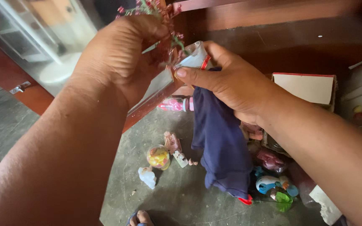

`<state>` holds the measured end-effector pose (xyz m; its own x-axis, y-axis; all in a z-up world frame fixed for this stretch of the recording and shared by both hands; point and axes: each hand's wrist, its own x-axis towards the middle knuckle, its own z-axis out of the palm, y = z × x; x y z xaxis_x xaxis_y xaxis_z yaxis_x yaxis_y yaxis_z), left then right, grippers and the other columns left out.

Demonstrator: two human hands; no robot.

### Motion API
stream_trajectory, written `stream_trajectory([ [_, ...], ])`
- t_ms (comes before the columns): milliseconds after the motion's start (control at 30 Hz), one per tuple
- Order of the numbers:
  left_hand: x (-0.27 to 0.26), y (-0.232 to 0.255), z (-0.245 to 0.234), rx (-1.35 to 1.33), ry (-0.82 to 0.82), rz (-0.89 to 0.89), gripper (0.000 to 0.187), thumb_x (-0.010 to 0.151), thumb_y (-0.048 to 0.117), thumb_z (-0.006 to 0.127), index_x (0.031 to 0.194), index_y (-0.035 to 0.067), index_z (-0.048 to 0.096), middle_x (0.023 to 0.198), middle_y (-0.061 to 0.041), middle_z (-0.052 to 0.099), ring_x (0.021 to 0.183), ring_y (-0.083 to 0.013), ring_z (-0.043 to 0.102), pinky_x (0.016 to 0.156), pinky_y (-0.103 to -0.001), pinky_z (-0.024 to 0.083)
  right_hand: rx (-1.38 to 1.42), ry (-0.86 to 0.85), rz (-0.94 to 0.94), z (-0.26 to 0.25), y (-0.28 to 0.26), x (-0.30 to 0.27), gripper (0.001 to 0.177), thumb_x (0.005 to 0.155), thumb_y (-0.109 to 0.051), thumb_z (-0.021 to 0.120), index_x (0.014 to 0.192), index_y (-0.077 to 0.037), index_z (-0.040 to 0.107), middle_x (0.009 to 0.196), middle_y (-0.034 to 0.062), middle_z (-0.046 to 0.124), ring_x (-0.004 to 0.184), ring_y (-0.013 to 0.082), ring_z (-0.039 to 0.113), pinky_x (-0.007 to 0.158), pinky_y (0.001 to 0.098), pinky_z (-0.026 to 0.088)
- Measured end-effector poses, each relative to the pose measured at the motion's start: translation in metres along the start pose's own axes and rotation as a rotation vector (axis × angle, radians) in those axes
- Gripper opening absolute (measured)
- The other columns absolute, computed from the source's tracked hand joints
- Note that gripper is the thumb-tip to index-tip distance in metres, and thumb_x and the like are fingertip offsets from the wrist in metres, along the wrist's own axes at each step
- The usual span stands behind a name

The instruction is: The person wipes several small decorative items with a blue cloth, including a yellow container, a white figurine, a pink-wrapped item, a small flower arrangement, and a pink plastic flower. The items are handled one at a time and placed back on the floor.

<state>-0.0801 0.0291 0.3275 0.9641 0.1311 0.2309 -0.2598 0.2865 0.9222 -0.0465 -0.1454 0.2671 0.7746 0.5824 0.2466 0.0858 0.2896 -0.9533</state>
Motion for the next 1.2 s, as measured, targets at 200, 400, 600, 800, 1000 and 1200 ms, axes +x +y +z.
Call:
stream_trajectory([
  [200, 0.003, -0.001, -0.003, 0.105, 0.007, -0.021, 0.013, 0.081, 0.002, 0.071, 0.091, 0.009, 0.069, 0.086, -0.001, 0.069, 0.080, -0.0173, 0.062, 0.075, -0.033, 0.053, 0.009, 0.000, 0.038, -0.001, -0.002, 0.001, 0.057, 0.081, -0.020, 0.075, 0.132, -0.009, 0.053, 0.118, 0.0095, 0.075, 0.108, 0.0237, 0.077, 0.094, 0.0379, 0.061],
  [400, 0.008, -0.001, -0.002, 0.114, -0.148, 0.033, 0.014, 0.084, -0.003, 0.069, 0.090, 0.009, 0.065, 0.079, -0.001, 0.064, 0.068, -0.0149, 0.057, 0.060, -0.032, 0.044, -0.058, -0.015, 0.009, -0.002, 0.004, 0.001, 0.055, 0.085, -0.024, 0.076, 0.134, -0.010, 0.056, 0.121, 0.0062, 0.073, 0.114, 0.0168, 0.071, 0.101, 0.0333, 0.054],
  [600, 0.006, -0.006, 0.002, 0.166, -0.039, 0.029, 0.015, 0.081, 0.002, 0.075, 0.086, 0.012, 0.065, 0.075, 0.001, 0.063, 0.061, -0.0114, 0.053, 0.052, -0.030, 0.039, -0.052, -0.007, 0.060, -0.007, 0.009, 0.003, 0.057, 0.083, -0.026, 0.076, 0.134, -0.010, 0.057, 0.118, 0.0042, 0.073, 0.115, 0.0145, 0.068, 0.100, 0.0322, 0.053],
  [800, 0.000, -0.011, 0.004, 0.225, 0.149, 0.036, 0.016, 0.082, 0.007, 0.077, 0.098, 0.004, 0.074, 0.082, -0.004, 0.074, 0.070, -0.0149, 0.069, 0.064, -0.033, 0.057, -0.210, 0.021, 0.166, -0.015, 0.017, 0.009, 0.061, 0.081, -0.036, 0.079, 0.133, -0.013, 0.058, 0.120, 0.0038, 0.079, 0.121, 0.0116, 0.067, 0.109, 0.0286, 0.040],
  [1000, 0.008, -0.014, -0.001, 0.056, 0.124, -0.086, 0.016, 0.077, 0.003, 0.076, 0.093, 0.004, 0.075, 0.086, -0.007, 0.074, 0.075, -0.0212, 0.067, 0.067, -0.038, 0.056, -0.295, -0.022, 0.167, -0.024, 0.024, 0.010, 0.062, 0.088, -0.042, 0.080, 0.139, -0.009, 0.067, 0.129, 0.0046, 0.072, 0.130, 0.0097, 0.057, 0.110, 0.0338, 0.029],
  [1200, 0.000, -0.006, 0.007, 0.122, 0.195, -0.204, 0.018, 0.098, 0.025, 0.069, 0.104, 0.009, 0.073, 0.101, -0.005, 0.073, 0.091, -0.0207, 0.059, 0.081, -0.035, 0.052, -0.149, -0.068, 0.303, -0.033, 0.027, 0.009, 0.052, 0.080, -0.038, 0.077, 0.124, -0.011, 0.070, 0.118, 0.0029, 0.076, 0.113, 0.0150, 0.065, 0.102, 0.0365, 0.046],
])
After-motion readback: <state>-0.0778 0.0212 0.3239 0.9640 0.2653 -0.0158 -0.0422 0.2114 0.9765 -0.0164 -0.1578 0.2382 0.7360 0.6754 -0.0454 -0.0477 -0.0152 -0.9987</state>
